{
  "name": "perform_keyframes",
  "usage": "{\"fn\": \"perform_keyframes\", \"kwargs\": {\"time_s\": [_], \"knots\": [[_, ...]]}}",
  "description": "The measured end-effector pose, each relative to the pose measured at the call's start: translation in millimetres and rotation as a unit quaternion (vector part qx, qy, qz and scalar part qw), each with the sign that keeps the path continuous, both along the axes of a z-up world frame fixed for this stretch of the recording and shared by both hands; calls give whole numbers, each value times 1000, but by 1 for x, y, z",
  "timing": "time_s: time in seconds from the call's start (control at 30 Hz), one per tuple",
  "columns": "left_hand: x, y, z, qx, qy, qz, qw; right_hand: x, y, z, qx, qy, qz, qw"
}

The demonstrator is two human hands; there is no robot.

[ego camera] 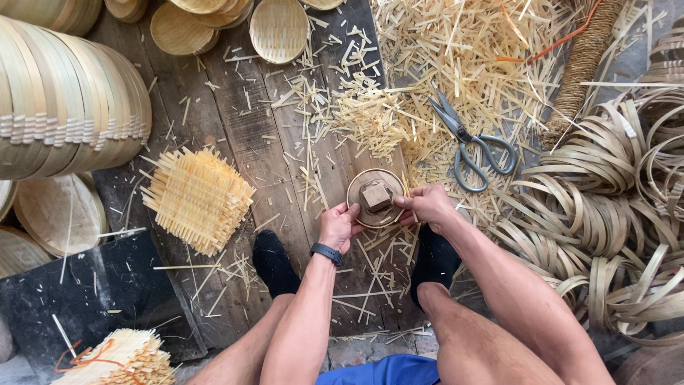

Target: The person weaves small bamboo bowls by wrapping a thin bamboo strip around a square woven base and a wooden block mold. They use shears to trim the excess strip and then place the finished bowl aside. The process is repeated multiple times throughout the video.

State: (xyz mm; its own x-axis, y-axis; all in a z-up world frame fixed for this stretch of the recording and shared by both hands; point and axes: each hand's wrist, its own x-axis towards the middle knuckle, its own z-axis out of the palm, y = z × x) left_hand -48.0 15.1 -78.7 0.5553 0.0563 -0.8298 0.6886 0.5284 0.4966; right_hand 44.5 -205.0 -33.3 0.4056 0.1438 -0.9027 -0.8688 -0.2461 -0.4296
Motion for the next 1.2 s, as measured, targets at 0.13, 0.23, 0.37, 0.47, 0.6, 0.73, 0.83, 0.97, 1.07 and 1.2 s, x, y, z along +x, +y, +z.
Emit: {"fn": "perform_keyframes", "kwargs": {"time_s": [0.13,0.23,0.37,0.47,0.6,0.73,0.83,0.97,1.07,1.2], "knots": [[4,-9,-1,94,41,-8,995,-1,6,7,-4,-29,-2,1000],[9,-7,1,190,-53,-63,978,3,-1,22,-53,-35,126,990],[15,2,33,333,-203,-133,911,-7,-11,39,-309,-391,242,832],[21,-8,67,347,-176,-199,900,-12,-7,51,-229,-446,213,839],[30,-47,79,215,-226,-51,949,-17,16,55,-104,-268,156,945],[30,-52,47,398,-282,-83,869,-22,15,52,-142,-313,176,923],[33,-26,0,427,-154,-138,880,-21,6,44,-94,-380,168,905],[39,21,-16,404,-157,-213,876,-18,-24,34,72,-215,9,974],[66,43,5,383,-86,-339,855,-20,-38,24,93,-243,-43,965],[139,53,54,277,-195,69,939,-22,-40,15,100,-255,-82,958]]}}
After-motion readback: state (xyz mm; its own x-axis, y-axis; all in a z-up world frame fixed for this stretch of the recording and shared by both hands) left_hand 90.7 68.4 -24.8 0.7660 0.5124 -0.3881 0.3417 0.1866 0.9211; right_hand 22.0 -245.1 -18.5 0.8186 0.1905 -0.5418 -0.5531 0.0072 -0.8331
